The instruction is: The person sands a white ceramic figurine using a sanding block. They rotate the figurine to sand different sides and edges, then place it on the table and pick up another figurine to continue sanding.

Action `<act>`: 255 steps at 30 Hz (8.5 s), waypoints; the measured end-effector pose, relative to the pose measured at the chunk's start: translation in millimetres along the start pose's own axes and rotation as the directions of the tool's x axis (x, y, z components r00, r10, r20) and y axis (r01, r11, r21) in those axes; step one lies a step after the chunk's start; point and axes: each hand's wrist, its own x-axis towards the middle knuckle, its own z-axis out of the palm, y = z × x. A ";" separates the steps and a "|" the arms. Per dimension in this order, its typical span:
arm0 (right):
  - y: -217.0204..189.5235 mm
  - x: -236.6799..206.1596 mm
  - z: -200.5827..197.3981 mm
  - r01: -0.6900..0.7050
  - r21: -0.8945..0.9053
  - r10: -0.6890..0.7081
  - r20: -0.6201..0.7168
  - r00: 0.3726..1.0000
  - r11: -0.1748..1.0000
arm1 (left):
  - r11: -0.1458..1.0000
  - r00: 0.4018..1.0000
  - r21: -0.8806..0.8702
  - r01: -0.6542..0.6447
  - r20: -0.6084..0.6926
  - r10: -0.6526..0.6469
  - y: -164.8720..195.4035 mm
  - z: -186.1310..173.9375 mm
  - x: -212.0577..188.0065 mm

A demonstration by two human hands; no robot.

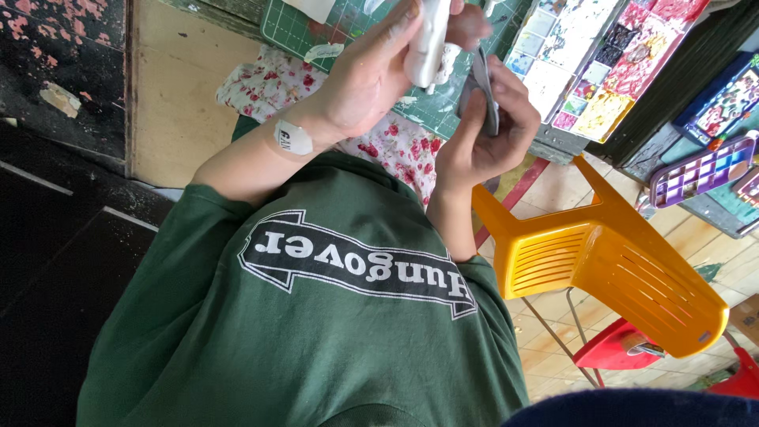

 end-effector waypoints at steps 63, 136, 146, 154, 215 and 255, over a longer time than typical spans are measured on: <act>-11.3 19.9 21.0 0.161 -0.064 -0.154 0.101 0.983 0.985 | 0.992 0.978 -0.060 -0.112 -0.181 0.100 -1.6 33.6 -3.8; -32.0 35.5 2.1 0.226 -0.380 -0.166 0.184 0.969 0.897 | 0.757 0.974 0.614 -0.222 0.103 0.202 15.1 24.1 1.4; -35.4 42.8 -4.3 0.233 -0.366 -0.155 0.230 0.961 0.901 | 0.698 0.981 0.692 -0.185 0.087 0.173 19.4 24.9 -0.3; -33.1 38.6 -4.4 0.157 -0.335 -0.073 0.251 0.965 0.929 | 0.682 0.971 0.695 -0.229 0.112 0.211 16.7 23.3 -0.8; -31.5 42.2 0.7 0.264 -0.381 -0.152 0.299 0.942 0.886 | 0.772 0.976 0.597 -0.217 0.127 0.176 9.3 6.3 0.8; -44.0 46.1 -5.5 0.099 -0.297 -0.027 0.236 0.971 0.950 | 0.570 0.952 0.765 -0.302 0.210 0.222 30.5 9.1 -5.8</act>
